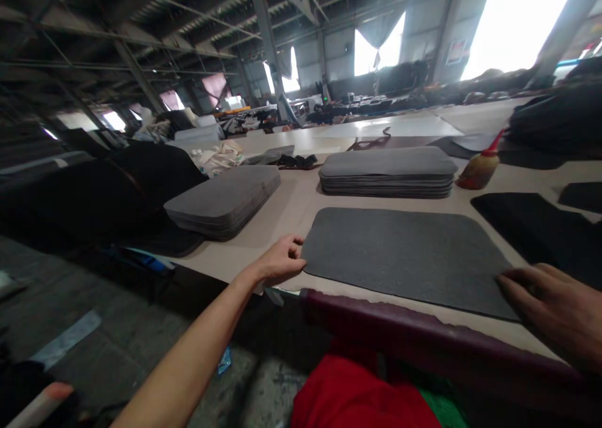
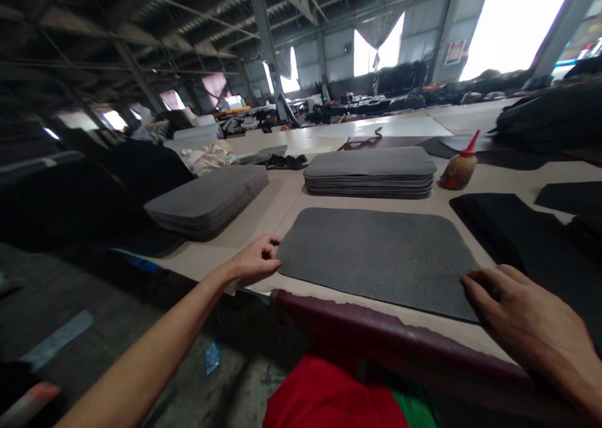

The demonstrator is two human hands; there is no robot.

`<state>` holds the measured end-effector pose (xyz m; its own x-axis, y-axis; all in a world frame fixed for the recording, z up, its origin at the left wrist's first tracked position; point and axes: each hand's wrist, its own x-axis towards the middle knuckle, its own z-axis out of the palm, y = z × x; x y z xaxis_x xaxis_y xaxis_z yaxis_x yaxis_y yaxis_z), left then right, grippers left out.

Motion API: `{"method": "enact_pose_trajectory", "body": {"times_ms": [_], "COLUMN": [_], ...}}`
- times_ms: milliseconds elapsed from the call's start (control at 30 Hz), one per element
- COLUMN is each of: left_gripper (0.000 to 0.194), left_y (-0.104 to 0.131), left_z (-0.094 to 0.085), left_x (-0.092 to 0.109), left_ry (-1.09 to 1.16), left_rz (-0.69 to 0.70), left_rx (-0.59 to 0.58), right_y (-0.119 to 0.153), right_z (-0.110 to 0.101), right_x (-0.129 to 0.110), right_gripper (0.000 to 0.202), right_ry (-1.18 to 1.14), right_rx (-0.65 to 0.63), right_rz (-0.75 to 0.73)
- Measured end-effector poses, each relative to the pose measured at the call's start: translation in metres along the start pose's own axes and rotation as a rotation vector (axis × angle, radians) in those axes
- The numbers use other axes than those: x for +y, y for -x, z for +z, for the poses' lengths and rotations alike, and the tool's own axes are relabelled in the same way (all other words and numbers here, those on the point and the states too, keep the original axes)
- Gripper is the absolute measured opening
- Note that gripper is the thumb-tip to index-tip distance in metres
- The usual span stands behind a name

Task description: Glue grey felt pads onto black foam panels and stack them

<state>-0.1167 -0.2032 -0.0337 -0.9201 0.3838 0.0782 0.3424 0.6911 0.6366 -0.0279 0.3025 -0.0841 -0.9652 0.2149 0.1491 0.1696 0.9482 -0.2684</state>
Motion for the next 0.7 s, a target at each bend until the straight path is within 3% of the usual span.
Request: {"method": "enact_pose_trajectory", "body": {"times_ms": [200,333,400,533,700], "left_gripper": [0.012,0.06,0.065,0.05,0.041], "left_y": [0.0,-0.001,-0.001,0.001,0.0], "left_z": [0.005,0.002,-0.001,-0.003,-0.001], "left_x": [-0.006,-0.004,0.003,0.019,0.031], "left_ry": [-0.048,-0.101,-0.197,-0.486,-0.597], "left_rz": [0.011,0.038,0.103,0.304,0.304], "left_rx": [0.08,0.145,0.104,-0.058,-0.176], "right_y": [0.002,0.005,0.005,0.003,0.003], "right_z": [-0.007,-0.01,-0.009,-0.002,0.001], "right_x": [-0.007,-0.013,-0.014,-0.01,-0.006], "right_gripper": [0.054,0.054,0.054,0.054,0.054], "right_ry": [-0.039,-0.055,-0.064,-0.055,-0.062], "right_rx": [-0.072,-0.071,-0.058,-0.023,0.006], "right_rz": [0.013,0.008,0.005,-0.005,-0.044]}}
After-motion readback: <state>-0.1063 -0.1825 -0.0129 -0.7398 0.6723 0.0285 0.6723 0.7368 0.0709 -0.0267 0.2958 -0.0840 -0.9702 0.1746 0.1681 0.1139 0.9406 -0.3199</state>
